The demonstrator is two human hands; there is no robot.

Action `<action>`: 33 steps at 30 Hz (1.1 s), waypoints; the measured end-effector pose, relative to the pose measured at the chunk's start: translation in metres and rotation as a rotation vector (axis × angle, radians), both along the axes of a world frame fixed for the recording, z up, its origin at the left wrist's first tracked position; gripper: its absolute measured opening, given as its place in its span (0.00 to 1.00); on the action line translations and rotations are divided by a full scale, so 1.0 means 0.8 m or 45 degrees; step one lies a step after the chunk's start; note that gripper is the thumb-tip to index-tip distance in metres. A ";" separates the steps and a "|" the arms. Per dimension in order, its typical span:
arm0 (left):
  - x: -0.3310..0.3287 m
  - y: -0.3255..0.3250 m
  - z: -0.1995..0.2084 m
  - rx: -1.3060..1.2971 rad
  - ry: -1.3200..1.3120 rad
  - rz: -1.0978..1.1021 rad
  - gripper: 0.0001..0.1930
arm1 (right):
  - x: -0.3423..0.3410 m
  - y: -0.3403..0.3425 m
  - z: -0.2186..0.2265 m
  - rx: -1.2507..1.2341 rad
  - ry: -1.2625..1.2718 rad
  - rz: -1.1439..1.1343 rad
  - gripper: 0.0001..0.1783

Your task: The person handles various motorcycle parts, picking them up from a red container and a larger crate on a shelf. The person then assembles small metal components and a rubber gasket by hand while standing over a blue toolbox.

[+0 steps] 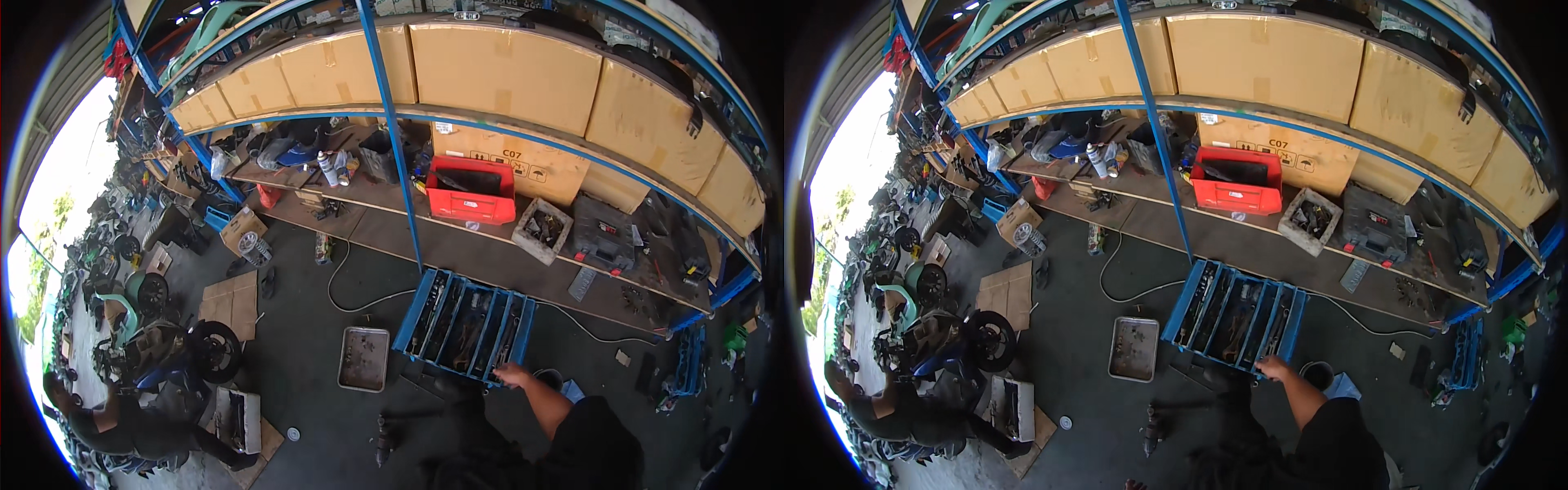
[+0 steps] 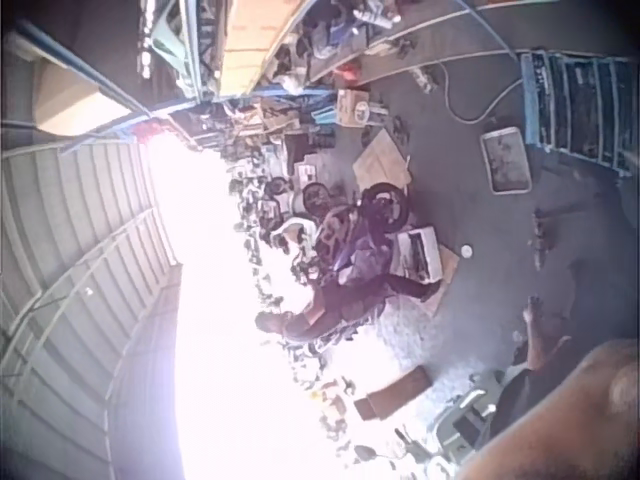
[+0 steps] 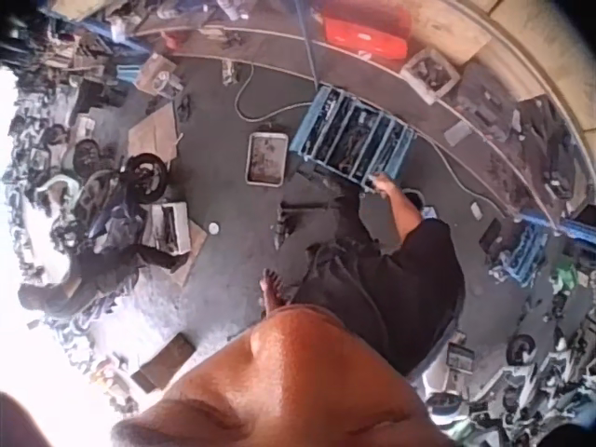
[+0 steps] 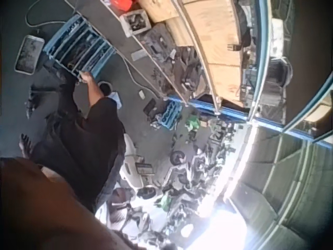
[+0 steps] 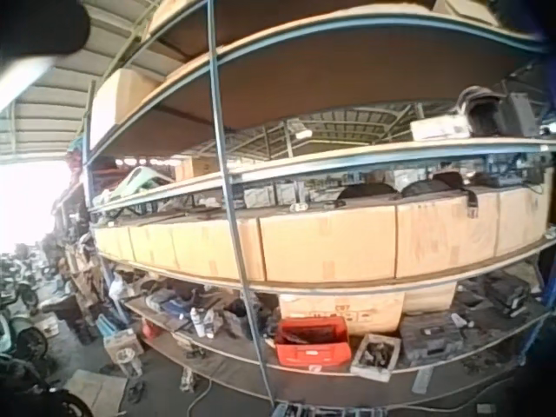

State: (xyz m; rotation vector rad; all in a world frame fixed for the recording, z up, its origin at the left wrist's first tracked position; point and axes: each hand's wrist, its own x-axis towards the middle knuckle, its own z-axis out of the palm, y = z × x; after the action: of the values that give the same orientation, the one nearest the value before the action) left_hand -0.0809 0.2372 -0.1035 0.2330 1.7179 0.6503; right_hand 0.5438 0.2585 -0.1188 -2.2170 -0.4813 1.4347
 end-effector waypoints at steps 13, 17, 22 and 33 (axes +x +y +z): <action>0.202 0.143 0.054 -0.206 0.085 -0.698 0.26 | 0.448 0.389 0.166 0.578 -1.538 -0.165 0.32; 0.232 0.159 0.062 -0.121 -0.002 -0.853 0.26 | 0.458 0.407 0.155 0.270 -1.381 0.045 0.20; 0.240 0.176 0.077 -0.212 0.049 -0.709 0.27 | 0.379 0.382 0.145 0.653 -1.341 0.133 0.14; 0.255 0.208 0.089 -0.292 0.158 -0.780 0.27 | 0.373 0.531 0.207 0.563 -1.414 0.246 0.49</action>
State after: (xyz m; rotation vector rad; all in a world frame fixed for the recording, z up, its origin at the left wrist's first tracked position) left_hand 0.1230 0.4037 -0.0322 0.6154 1.6991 -0.0118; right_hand 0.8424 0.6832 0.0469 -2.4129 -1.2286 -0.0210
